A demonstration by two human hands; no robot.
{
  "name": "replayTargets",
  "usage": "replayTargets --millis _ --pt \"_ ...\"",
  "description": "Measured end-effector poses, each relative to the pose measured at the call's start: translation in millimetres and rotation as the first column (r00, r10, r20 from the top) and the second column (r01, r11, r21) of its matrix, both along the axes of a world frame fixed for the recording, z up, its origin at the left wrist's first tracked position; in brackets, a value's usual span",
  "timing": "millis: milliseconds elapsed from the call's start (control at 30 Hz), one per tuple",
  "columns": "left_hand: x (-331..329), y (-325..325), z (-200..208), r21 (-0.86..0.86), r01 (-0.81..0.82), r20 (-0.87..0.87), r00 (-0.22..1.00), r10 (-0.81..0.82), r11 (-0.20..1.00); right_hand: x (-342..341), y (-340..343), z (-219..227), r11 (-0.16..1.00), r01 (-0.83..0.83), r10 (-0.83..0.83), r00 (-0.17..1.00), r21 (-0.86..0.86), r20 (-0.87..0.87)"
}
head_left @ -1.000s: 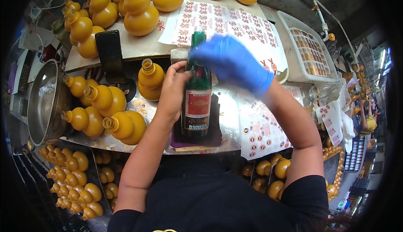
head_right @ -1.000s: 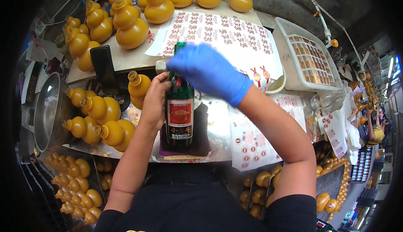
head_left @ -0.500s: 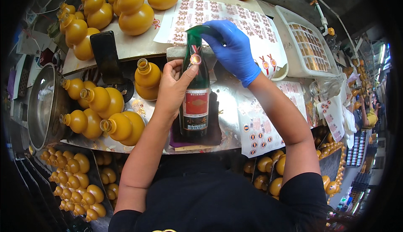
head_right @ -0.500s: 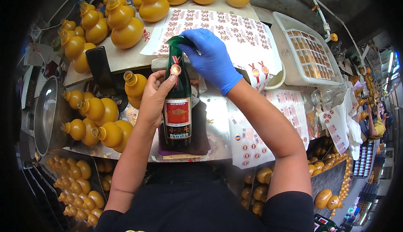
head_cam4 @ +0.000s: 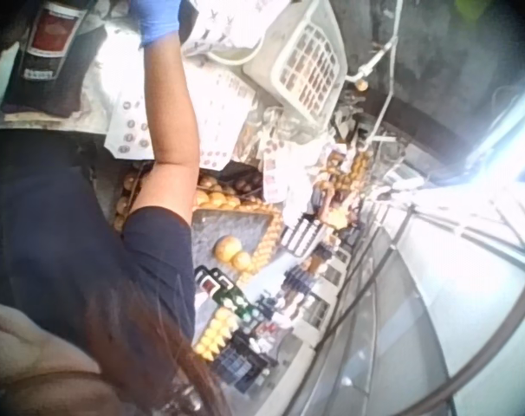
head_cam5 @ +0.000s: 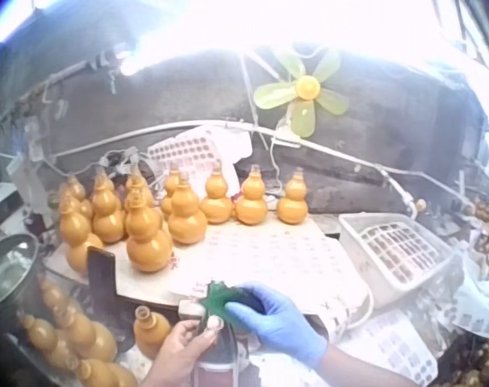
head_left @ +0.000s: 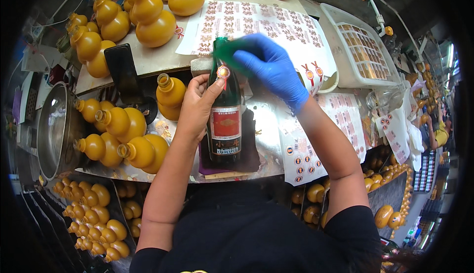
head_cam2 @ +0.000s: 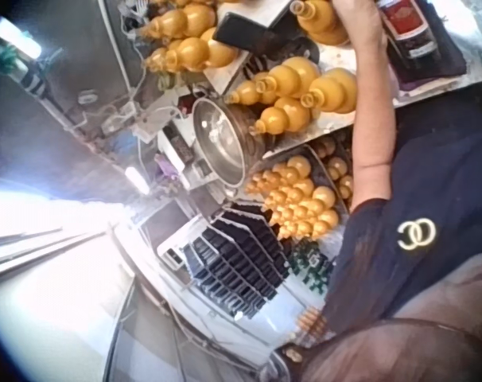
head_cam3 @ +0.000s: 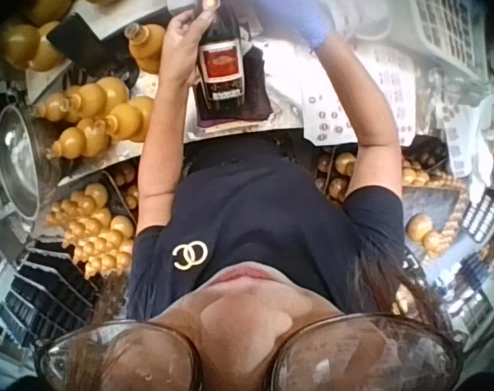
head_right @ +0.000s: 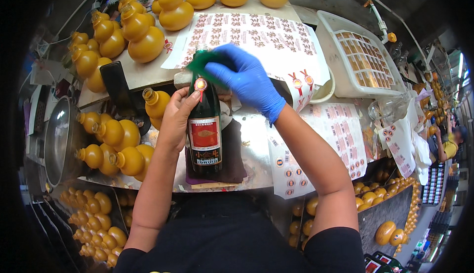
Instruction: The person applies circular stickers to the necks of green glass bottles. They pick up a bottle, peel a sticker from a sheet, place it on the bottle neck, and smooth it down with a green plastic scraper. The process is repeated for several bottles in a row.
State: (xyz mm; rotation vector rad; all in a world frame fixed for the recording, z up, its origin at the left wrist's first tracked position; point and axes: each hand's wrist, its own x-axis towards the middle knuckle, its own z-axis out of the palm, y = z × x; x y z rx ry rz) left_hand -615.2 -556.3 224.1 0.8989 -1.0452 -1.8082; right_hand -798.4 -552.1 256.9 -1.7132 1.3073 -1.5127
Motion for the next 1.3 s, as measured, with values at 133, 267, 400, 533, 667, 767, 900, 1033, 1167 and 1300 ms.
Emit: replayTargets --millis 133,267,400,533,667,767,900,1033,1167,1300 --pt "-1 0 2 0.013 0.009 -0.003 1.0 -0.009 1.0 -16 -23 11 0.964 0.128 -0.199 0.928 -0.234 -0.313" --pt "3 -1 -3 0.017 0.01 0.004 1.0 -0.011 1.0 -6 -15 37 0.992 -0.113 0.124 0.965 0.058 -0.231" --pt "-1 -2 -1 0.023 0.046 -0.052 0.998 -0.045 0.999 -14 -30 22 0.989 -0.021 -0.047 0.897 -0.147 -0.44" --pt "4 -4 -3 0.014 0.038 -0.039 0.999 -0.037 0.999 -10 -31 25 0.997 -0.064 0.055 0.982 -0.045 -0.181" --pt "1 -2 0 0.02 0.044 -0.036 0.998 -0.043 0.999 -6 -18 11 0.999 -0.04 0.038 0.976 -0.008 -0.214" --pt "1 -1 2 0.028 0.048 -0.028 0.999 -0.047 0.998 -20 -36 16 0.893 0.188 -0.325 0.898 -0.408 -0.297" --pt "3 -3 -4 0.037 0.045 -0.046 0.998 -0.043 0.998 2 -3 24 0.994 0.086 -0.106 0.926 0.071 0.362" --pt "6 1 5 0.057 0.045 -0.059 0.997 -0.041 0.997 -5 19 35 0.819 -0.115 -0.251 0.81 0.563 0.53" --pt "9 2 17 -0.036 0.108 -0.074 0.991 -0.11 0.994 8 44 1 0.814 -0.294 0.119 0.928 0.501 0.352" --pt "11 0 28 -0.131 0.09 0.005 0.996 -0.091 0.987 21 54 3 0.757 -0.271 0.118 0.952 0.594 0.283"
